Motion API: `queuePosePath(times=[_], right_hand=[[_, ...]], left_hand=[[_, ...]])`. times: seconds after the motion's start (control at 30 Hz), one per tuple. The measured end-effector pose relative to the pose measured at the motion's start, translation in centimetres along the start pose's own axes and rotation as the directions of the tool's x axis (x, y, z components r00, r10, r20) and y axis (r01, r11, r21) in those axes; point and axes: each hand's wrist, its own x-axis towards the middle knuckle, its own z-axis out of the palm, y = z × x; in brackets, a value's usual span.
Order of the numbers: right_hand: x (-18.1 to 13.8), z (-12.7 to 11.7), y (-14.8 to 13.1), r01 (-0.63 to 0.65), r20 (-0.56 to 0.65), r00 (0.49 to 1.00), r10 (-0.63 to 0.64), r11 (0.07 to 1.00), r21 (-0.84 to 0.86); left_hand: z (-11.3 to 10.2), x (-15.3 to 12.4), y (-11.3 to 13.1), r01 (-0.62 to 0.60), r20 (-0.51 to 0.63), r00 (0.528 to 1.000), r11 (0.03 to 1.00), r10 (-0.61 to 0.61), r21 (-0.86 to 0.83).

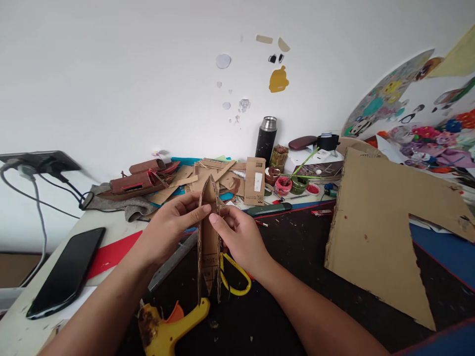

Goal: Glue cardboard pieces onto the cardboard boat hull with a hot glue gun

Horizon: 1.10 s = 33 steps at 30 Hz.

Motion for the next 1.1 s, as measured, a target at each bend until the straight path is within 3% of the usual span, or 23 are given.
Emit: queuePosePath(times=[0.17, 0.43, 1.1], right_hand=[[0.1, 0.0, 0.1, -0.028, 0.01, 1.0, 0.028, 0.999, 0.037], [0.2, 0.0, -0.5, -0.074, 0.053, 0.996, 0.068, 0.991, 0.109], [0.4, -0.2, -0.7, -0.081, 0.039, 0.996, 0.078, 0.992, 0.094]], left_hand=[[0.1, 0.0, 0.2, 0.056, -0.014, 0.998, 0.998, -0.056, -0.03], [0.1, 0.1, -0.1, 0.027, -0.017, 0.999, 0.998, -0.028, -0.058], [-0.2, 0.5, -1.2, 0.033, -0.068, 0.997, 0.991, -0.042, -0.132]])
